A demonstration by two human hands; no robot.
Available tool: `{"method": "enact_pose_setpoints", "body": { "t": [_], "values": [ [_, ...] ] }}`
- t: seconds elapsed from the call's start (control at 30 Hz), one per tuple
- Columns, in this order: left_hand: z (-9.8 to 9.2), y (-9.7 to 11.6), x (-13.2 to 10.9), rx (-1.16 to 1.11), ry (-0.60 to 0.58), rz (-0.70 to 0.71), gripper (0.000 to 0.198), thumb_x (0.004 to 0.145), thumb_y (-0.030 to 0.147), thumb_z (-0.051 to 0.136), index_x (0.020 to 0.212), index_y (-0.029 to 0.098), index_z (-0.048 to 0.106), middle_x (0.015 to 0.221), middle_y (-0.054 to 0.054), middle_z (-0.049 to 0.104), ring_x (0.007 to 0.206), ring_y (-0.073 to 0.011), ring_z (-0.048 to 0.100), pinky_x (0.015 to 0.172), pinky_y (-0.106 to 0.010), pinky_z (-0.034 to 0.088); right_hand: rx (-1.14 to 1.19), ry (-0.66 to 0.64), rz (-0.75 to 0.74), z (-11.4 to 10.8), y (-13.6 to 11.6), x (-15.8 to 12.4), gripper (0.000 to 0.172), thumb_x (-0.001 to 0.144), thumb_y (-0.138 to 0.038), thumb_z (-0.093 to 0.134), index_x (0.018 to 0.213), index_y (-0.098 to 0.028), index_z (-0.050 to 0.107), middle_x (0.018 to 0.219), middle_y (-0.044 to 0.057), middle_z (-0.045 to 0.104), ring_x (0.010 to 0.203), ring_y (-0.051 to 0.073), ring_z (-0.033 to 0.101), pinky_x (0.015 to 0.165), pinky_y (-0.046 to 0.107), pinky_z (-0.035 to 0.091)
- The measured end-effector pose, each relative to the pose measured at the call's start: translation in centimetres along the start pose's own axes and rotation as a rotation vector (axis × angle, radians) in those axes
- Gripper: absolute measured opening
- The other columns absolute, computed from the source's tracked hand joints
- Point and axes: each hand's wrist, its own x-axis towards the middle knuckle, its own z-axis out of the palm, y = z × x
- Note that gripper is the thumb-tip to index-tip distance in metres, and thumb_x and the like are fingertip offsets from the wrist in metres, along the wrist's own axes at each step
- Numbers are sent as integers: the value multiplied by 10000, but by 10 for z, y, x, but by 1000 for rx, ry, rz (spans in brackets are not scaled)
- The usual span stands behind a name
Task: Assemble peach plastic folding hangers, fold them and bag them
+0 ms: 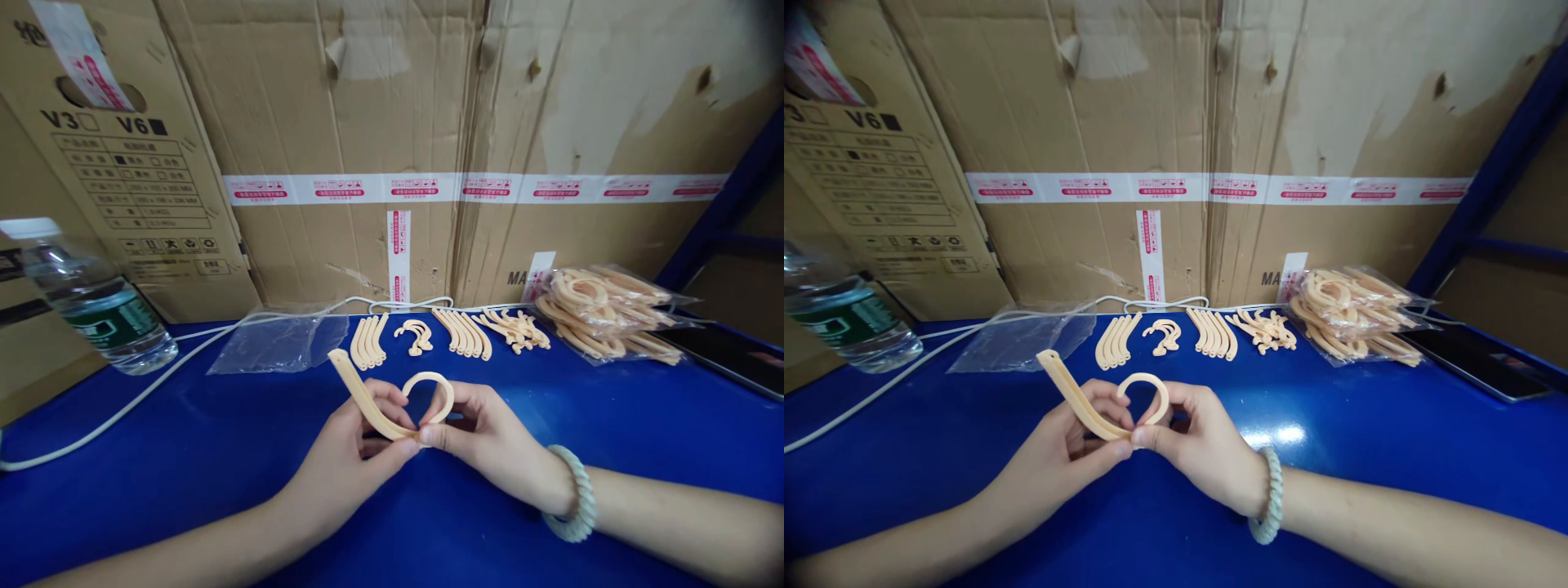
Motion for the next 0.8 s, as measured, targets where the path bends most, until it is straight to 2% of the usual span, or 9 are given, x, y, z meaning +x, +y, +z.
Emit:
{"method": "enact_pose_setpoints", "body": {
  "t": [0.13,0.23,0.27,0.33,0.4,0.43,0.53,0.67,0.8],
  "values": [
    [1,1,2,-6,-44,-70,257,693,246,756,791,180,527,744,13,651,706,-149,637,676,-277,501,-41,-98,14,-6,-3,3,304,729,-447,774,737,-163,669,671,-11,633,598,104,543,594,248,475],
    [-3,3,5,-66,-21,-87,276,684,221,763,809,180,521,714,28,657,649,-129,626,673,-277,498,-219,-92,-100,-33,-9,19,361,890,-503,573,934,-168,700,820,54,695,707,154,619,640,292,520],
    [-4,4,6,-77,-12,-86,270,692,215,760,816,180,522,712,31,658,641,-123,621,673,-274,496,-337,-26,-185,-46,-10,26,394,956,-483,456,993,-171,693,903,81,706,790,178,641,694,323,532],
    [-6,4,8,-92,-5,-85,254,712,202,750,829,180,526,725,31,662,649,-117,619,681,-268,496,-732,79,-327,-72,-8,40,288,962,-364,486,1084,-185,676,1063,110,701,969,227,632,850,404,509],
    [-8,3,9,-112,-6,-85,245,728,197,744,850,181,533,743,33,664,668,-114,625,693,-264,499,-1091,21,-434,-93,-3,51,269,940,-276,521,1149,-172,655,1121,141,684,1065,276,585,932,488,459],
    [-8,3,9,-125,-7,-84,247,733,198,743,864,181,534,748,34,663,672,-113,627,695,-262,501,-1155,-12,-450,-100,0,54,255,929,-235,533,1140,-172,662,1127,143,683,1085,284,570,947,499,445],
    [-9,0,9,-150,3,-79,259,738,209,746,882,181,533,756,36,660,669,-114,631,687,-261,504,-1210,-92,-461,-106,9,57,220,931,-165,510,1043,-176,698,1051,128,703,1044,272,567,942,485,439],
    [-9,0,8,-152,-4,-71,256,742,207,747,884,176,535,763,36,659,676,-108,629,691,-254,499,-1214,-107,-479,-100,11,54,249,940,-129,467,912,-169,711,903,110,705,951,255,561,879,443,461],
    [-8,3,6,-170,-5,-77,277,737,218,759,876,174,523,757,41,652,670,-100,619,694,-250,495,-1170,-83,-487,-101,11,53,202,919,-139,511,985,-160,701,975,117,709,986,268,556,890,458,464]
  ]
}}
